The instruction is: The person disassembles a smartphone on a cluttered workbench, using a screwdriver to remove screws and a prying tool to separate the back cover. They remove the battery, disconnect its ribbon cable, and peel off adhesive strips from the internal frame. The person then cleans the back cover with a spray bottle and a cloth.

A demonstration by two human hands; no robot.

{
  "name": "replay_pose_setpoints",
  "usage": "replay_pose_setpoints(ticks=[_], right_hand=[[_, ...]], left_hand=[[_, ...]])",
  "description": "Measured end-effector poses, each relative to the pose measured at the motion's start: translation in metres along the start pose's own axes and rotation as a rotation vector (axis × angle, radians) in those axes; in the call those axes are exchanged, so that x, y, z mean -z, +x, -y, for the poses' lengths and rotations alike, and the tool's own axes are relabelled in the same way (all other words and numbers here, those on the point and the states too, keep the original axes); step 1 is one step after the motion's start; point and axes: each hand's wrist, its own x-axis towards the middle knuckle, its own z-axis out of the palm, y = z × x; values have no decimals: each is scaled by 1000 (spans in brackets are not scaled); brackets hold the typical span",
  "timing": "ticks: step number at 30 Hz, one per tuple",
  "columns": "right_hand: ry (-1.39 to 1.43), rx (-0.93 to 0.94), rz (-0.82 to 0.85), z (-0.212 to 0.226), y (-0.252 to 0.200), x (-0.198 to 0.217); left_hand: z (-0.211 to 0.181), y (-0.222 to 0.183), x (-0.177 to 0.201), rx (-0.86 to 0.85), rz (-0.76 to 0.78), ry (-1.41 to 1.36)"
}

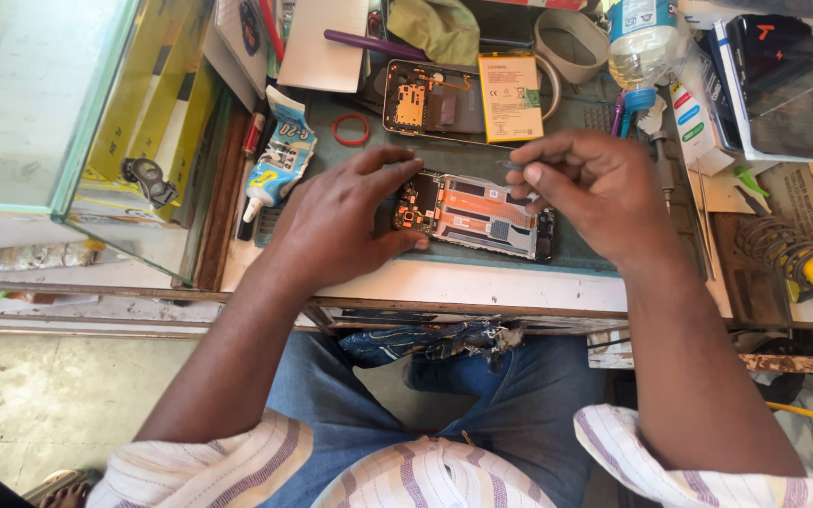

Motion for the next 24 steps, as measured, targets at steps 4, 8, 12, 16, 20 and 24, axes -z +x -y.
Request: replay_pose_setpoints(ticks=[4,8,12,16,20,24], right_hand=[[-187,-8,18,6,0,-4],[-616,-96,-94,13,0,0],[-587,-9,-89,12,1,12],[-653,7,-74,-2,3,12],[-635,-143,-110,-8,3,9],[-622,-107,-135,-7,1,5]], left_hand=[[-1,-5,-3,-11,-24,-2],[0,-5,-4,-56,-13,2],[-1,-1,-2,-69,16,-50],[-1,2,5,46,127,-62],[5,2,16,38,121,-143],[-1,4,22,157,233,-146]])
